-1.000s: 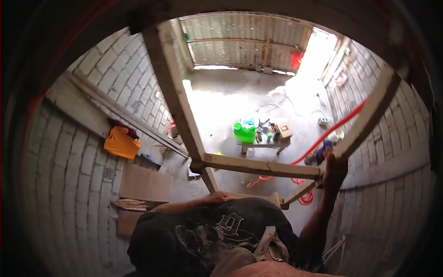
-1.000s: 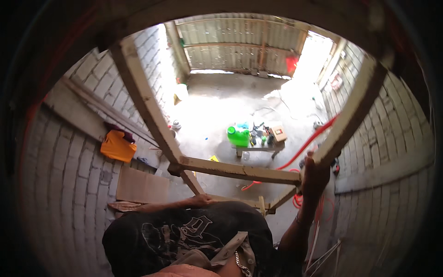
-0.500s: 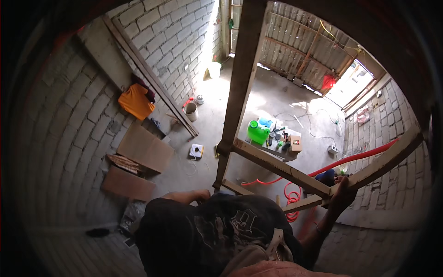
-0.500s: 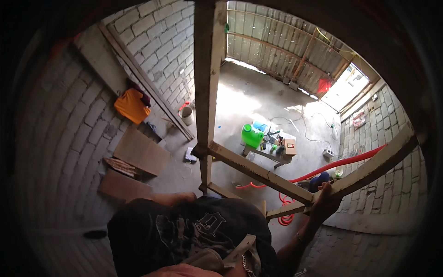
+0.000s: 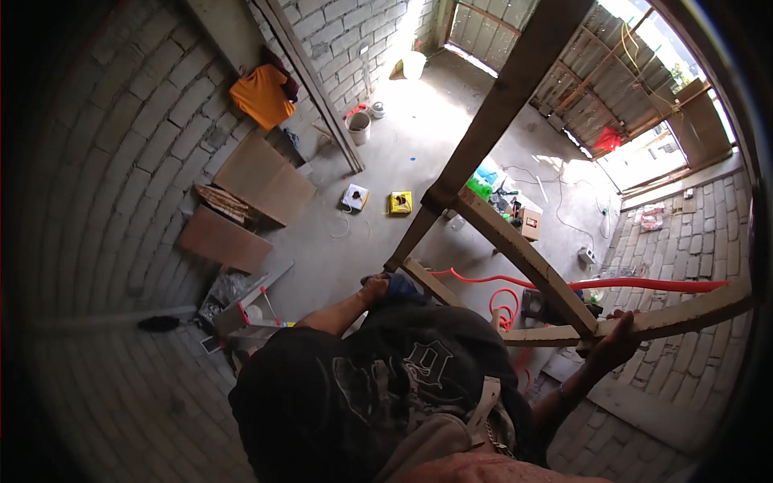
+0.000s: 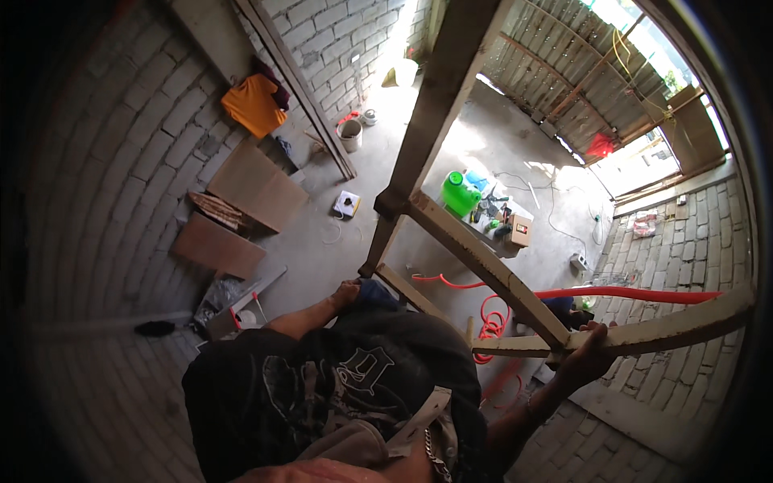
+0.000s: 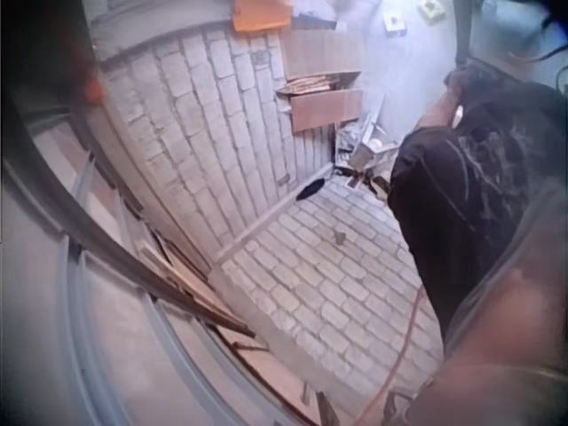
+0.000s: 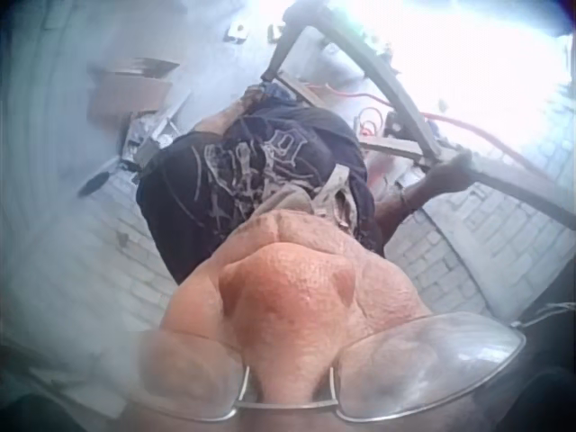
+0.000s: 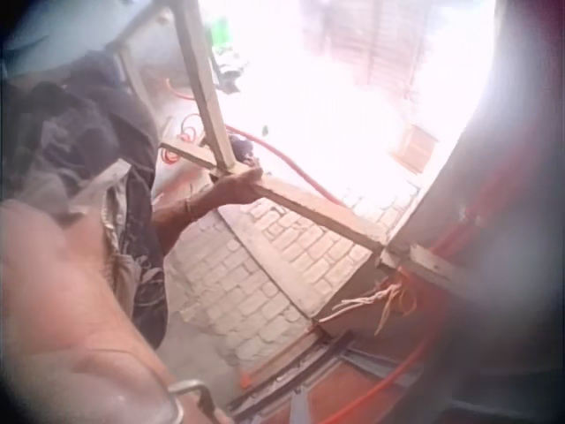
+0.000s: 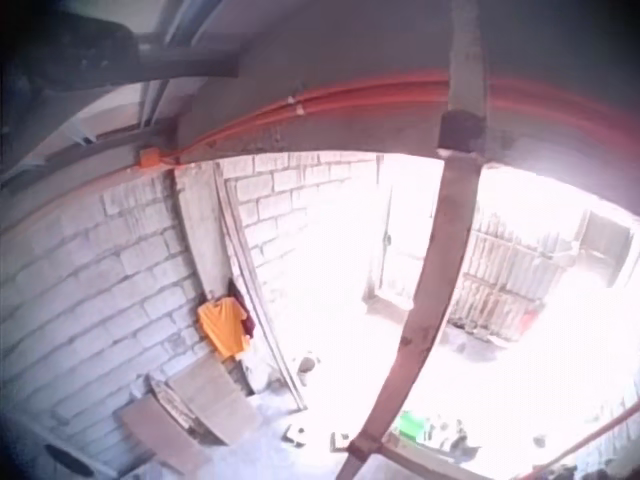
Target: The person works on electrical wiring at a ceiling junction box while standing on a wooden structure, using pliers to pull and position wires, then applies tape to the connection.
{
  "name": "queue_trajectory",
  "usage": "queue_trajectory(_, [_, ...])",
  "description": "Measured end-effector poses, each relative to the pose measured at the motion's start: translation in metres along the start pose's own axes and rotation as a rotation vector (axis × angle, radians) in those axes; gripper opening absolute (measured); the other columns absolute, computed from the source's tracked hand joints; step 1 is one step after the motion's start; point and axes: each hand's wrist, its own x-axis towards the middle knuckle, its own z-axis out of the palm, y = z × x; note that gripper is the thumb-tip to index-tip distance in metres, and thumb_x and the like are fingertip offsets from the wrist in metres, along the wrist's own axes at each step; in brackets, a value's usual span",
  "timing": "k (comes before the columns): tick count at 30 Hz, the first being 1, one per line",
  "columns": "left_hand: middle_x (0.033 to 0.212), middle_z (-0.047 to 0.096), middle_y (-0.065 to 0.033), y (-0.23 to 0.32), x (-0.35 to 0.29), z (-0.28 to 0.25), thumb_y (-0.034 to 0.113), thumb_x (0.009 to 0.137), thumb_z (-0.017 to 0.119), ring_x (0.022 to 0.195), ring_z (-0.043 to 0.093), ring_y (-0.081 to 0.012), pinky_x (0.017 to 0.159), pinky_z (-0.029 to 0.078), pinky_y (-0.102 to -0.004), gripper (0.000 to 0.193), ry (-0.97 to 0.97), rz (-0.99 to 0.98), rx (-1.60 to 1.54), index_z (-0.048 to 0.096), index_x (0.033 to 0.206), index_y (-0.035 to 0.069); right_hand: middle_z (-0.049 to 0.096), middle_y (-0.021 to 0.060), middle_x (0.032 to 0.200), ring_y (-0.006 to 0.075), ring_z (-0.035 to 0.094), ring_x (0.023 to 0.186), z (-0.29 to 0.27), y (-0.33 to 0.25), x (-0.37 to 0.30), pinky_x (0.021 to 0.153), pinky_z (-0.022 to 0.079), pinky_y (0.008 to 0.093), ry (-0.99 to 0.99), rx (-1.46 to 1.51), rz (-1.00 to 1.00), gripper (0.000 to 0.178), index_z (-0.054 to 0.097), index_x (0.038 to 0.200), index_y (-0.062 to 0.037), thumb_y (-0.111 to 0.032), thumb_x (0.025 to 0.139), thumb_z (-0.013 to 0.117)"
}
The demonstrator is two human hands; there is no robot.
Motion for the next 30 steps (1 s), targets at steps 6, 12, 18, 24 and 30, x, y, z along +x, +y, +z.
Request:
queue_trajectory(6, [0.081,0.065,-0.0187,0.033,-0.008,-0.01,0.031,0.075,0.056,0.082,0.063,-0.0358,0.076,0.048,-0.0437,0.026,-0.146,-0.354,-0.031,0.064,0.076,0.006,0.062,0.0132,0.083,0.0194,0.061,0.072,0.001,-0.007,-0.002,0.065,0.05,0.0307,-0.01,-0.07,-0.018,0.046,0.046,0.116,0.0086,-0.029,0.091,0.052])
queue_trajectory(12, [0.085,0.065,-0.0171,0.018,-0.012,0.031,0.033,0.077,0.055,0.083,0.063,-0.0334,0.077,0.048,-0.0435,0.03,-0.072,-0.197,0.006,0.064,0.079,0.005,0.061,0.0139,0.086,0.0203,0.06,0.074,-0.002,-0.007,-0.002,0.065,0.05,0.0316,-0.028,-0.062,0.041,0.044,0.046,0.114,0.007,-0.03,0.091,0.053])
queue_trajectory(18, [0.092,0.065,-0.0145,-0.017,0.013,0.092,0.034,0.079,0.056,0.09,0.062,-0.0299,0.079,0.047,-0.0415,0.031,-0.112,-0.174,-0.077,0.065,0.086,0.006,0.062,0.0138,0.083,0.0211,0.06,0.072,0.002,-0.006,-0.004,0.065,0.049,0.0322,0.004,0.0,0.0,0.046,0.055,0.098,0.008,-0.037,0.09,0.054])
queue_trajectory(24, [0.098,0.065,-0.0126,-0.053,0.02,0.137,0.035,0.08,0.055,0.094,0.061,-0.0274,0.081,0.046,-0.0399,0.032,-0.112,-0.274,-0.053,0.066,0.092,0.006,0.061,0.015,0.084,0.0208,0.06,0.073,0.001,-0.01,-0.004,0.063,0.05,0.0322,-0.052,-0.011,-0.013,0.048,0.046,0.115,0.0109,-0.03,0.091,0.052])
queue_trajectory(30, [0.101,0.064,-0.012,0.01,0.015,0.061,0.033,0.082,0.054,0.096,0.06,-0.0266,0.082,0.046,-0.0388,0.031,-0.127,-0.043,-0.036,0.065,0.097,0.007,0.062,0.0138,0.087,0.0203,0.06,0.074,0.002,-0.007,-0.003,0.065,0.049,0.032,-0.079,-0.014,-0.025,0.048,0.048,0.112,0.0081,-0.034,0.09,0.054])
